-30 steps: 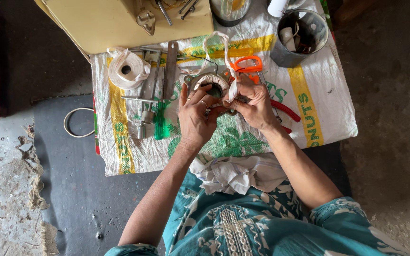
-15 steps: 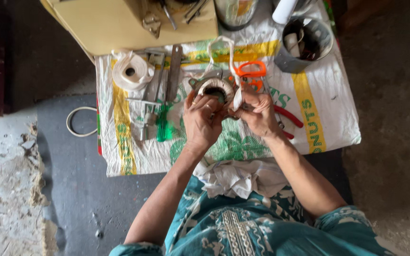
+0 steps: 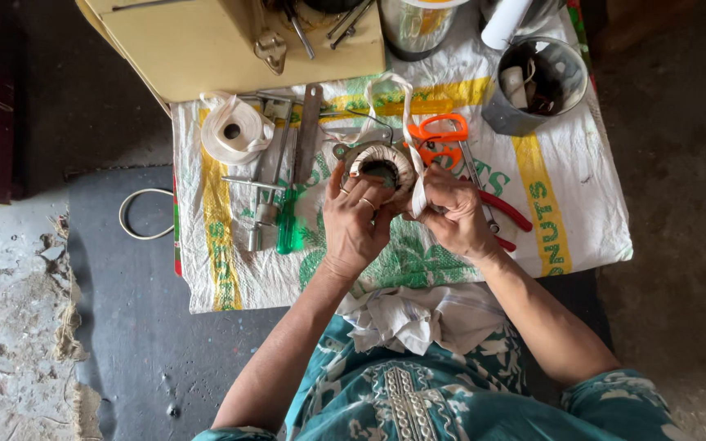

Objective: The person wraps white insulating tape around the copper coils of a motor stator by hand, using orange scissors to cut the tape and pliers to position the wires.

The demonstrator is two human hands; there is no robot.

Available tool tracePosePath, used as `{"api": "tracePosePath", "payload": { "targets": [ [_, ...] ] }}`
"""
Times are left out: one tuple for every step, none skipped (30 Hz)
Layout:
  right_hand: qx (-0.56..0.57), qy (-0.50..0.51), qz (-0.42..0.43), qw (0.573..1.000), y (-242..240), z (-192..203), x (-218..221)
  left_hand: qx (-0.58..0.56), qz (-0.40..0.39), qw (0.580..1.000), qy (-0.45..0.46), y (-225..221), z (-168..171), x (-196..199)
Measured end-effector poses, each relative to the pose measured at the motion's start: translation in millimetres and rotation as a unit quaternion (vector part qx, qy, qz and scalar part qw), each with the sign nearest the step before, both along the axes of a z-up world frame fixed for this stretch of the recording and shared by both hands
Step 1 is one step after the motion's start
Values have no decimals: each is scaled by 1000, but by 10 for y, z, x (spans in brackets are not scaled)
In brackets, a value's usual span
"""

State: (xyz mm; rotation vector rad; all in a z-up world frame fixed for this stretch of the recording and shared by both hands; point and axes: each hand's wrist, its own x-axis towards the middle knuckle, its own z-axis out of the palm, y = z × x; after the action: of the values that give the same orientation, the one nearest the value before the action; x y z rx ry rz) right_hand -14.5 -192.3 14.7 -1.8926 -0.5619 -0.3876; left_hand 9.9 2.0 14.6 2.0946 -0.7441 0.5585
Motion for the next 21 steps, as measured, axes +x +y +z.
{"api": "tracePosePath", "payload": {
  "targets": [
    [-1, -10, -3, 1000, 15, -13, -12, -7, -2, 1000, 9, 11, -19, 12],
    [-1, -17, -6, 1000, 29, -35, -52, -14, -3, 1000, 22, 24, -51, -9],
    [-6, -17, -10, 1000, 34, -52, -96, -12, -5, 1000, 24, 33, -82, -36],
    [-10, -24, -15, 1000, 40, -54, -95, -9, -7, 1000, 20, 46, -91, -15],
    [-15, -31, -19, 999, 46, -49, -95, -6, -8, 1000, 16, 60, -91, -6],
    [-25, -49, -26, 998, 53, -44, -95, -5, -7, 1000, 18, 55, -81, -3],
    [-36, -66, -33, 997, 84, -49, -103, -5, -6, 1000, 20, 59, -69, -15],
    [-48, -86, -38, 994, 88, -52, -95, -5, -5, 1000, 21, 45, -63, -6],
    [-29, -76, -37, 996, 64, -51, -89, -18, -8, 1000, 16, 14, -64, 17],
    [-7, -62, -34, 997, 69, -68, -103, -26, -8, 1000, 14, 14, -69, 8],
    [16, -49, -30, 998, 72, -92, -116, -35, -8, 999, 13, 13, -78, -4],
    [49, -8, -26, 998, 73, -122, -117, -42, -7, 999, 15, 3, -90, -15],
    [83, 33, -22, 996, 68, -148, -107, -48, -5, 999, 17, -14, -102, -28],
    [115, 74, -20, 990, 54, -156, -104, -56, -6, 998, 20, -32, -107, -33],
    [106, 59, -13, 992, 52, -156, -92, -64, -8, 998, 24, -27, -108, -26],
    [96, 46, -7, 994, 46, -148, -73, -73, -11, 997, 28, -21, -113, -24],
    [86, 32, -1, 996, 34, -128, -57, -83, -14, 996, 32, -21, -119, -23],
    [86, 33, 1, 996, 33, -100, -51, -89, -15, 995, 31, -21, -123, -31],
    [86, 34, 2, 996, 30, -73, -46, -95, -16, 995, 31, -35, -127, -30],
    [86, 36, 2, 996, 48, -62, -51, -100, -17, 994, 32, -24, -134, -47],
    [86, 39, -1, 996, 82, -66, -46, -97, -12, 995, 29, 7, -139, -69]
  ]
}}
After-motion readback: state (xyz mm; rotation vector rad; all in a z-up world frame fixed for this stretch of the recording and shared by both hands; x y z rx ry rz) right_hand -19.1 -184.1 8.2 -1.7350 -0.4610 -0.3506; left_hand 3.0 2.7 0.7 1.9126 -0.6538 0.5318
